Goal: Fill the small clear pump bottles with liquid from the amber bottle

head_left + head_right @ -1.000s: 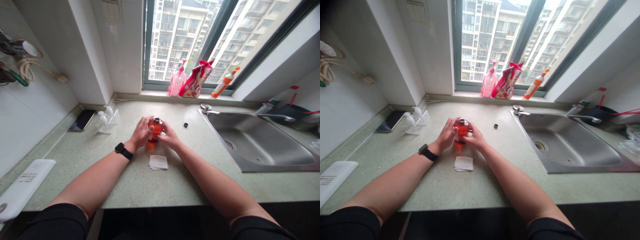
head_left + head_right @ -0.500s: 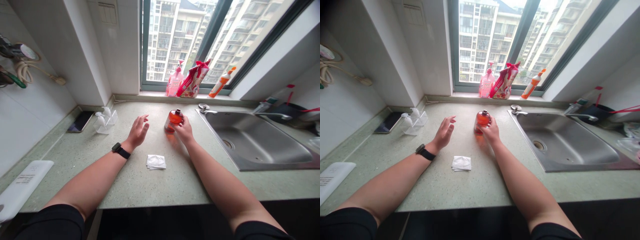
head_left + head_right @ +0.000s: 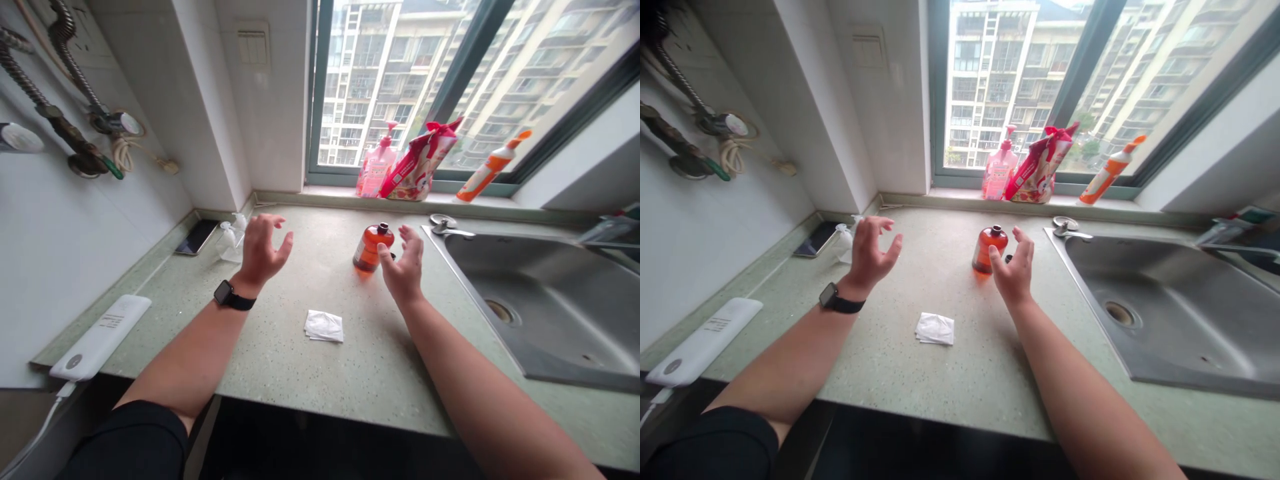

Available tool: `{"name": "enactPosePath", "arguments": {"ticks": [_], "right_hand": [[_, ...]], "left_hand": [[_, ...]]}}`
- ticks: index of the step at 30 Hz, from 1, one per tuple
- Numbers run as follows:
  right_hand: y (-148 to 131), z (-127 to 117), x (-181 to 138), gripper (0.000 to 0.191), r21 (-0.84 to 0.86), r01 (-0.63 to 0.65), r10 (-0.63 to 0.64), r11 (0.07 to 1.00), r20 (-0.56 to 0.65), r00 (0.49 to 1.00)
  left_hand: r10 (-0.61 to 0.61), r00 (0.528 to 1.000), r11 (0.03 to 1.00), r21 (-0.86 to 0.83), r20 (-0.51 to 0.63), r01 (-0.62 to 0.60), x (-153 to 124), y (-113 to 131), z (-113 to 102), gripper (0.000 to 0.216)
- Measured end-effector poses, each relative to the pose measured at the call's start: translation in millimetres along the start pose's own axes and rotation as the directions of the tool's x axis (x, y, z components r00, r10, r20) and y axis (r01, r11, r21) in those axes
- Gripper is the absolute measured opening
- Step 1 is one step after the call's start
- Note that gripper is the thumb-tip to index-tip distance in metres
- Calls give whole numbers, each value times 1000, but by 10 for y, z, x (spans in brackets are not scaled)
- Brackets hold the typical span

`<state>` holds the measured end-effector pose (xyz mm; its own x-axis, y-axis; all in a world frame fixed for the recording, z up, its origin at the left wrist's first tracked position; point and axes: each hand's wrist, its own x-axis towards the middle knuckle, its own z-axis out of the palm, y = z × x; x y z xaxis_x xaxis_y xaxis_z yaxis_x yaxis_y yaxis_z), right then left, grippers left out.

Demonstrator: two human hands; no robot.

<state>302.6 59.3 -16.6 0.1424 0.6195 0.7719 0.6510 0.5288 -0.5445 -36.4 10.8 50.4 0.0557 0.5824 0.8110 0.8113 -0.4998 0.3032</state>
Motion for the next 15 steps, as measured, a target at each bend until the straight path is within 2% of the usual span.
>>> {"name": "enactPosePath", "arguments": {"ticks": [2, 4, 5, 7, 10, 13, 14, 15], "right_hand": [[-162, -81, 20, 64, -99, 215, -216, 971, 3, 976], [-327, -135, 26, 62, -123, 336, -334, 934, 40, 942], [-399, -147, 22, 63, -110, 376, -371, 920, 65, 926], [-507, -145, 2, 64, -57, 434, -426, 899, 113, 898], [-585, -107, -40, 64, 22, 474, -471, 880, 157, 868], [-613, -73, -85, 63, 63, 466, -469, 883, 174, 866], [-621, -66, -100, 63, 73, 458, -463, 886, 182, 868], [-630, -60, -113, 62, 83, 448, -456, 890, 193, 869]], "left_hand": [[-80, 987, 993, 78, -136, 91, 128, -111, -249, 23], [-174, 938, 965, 137, -300, 223, 215, -282, -481, 22], [-215, 919, 943, 175, -331, 283, 233, -390, -580, 24], [-317, 911, 874, 293, -264, 388, 212, -633, -724, 38], [-518, 843, 772, 346, -144, 533, 90, -971, -793, 70], [-561, 826, 777, 380, 56, 502, -10, -1105, -730, 89], [-616, 776, 734, 454, 132, 505, -20, -1091, -701, 93], [-689, 696, 671, 540, 201, 508, -15, -1055, -676, 94]]}}
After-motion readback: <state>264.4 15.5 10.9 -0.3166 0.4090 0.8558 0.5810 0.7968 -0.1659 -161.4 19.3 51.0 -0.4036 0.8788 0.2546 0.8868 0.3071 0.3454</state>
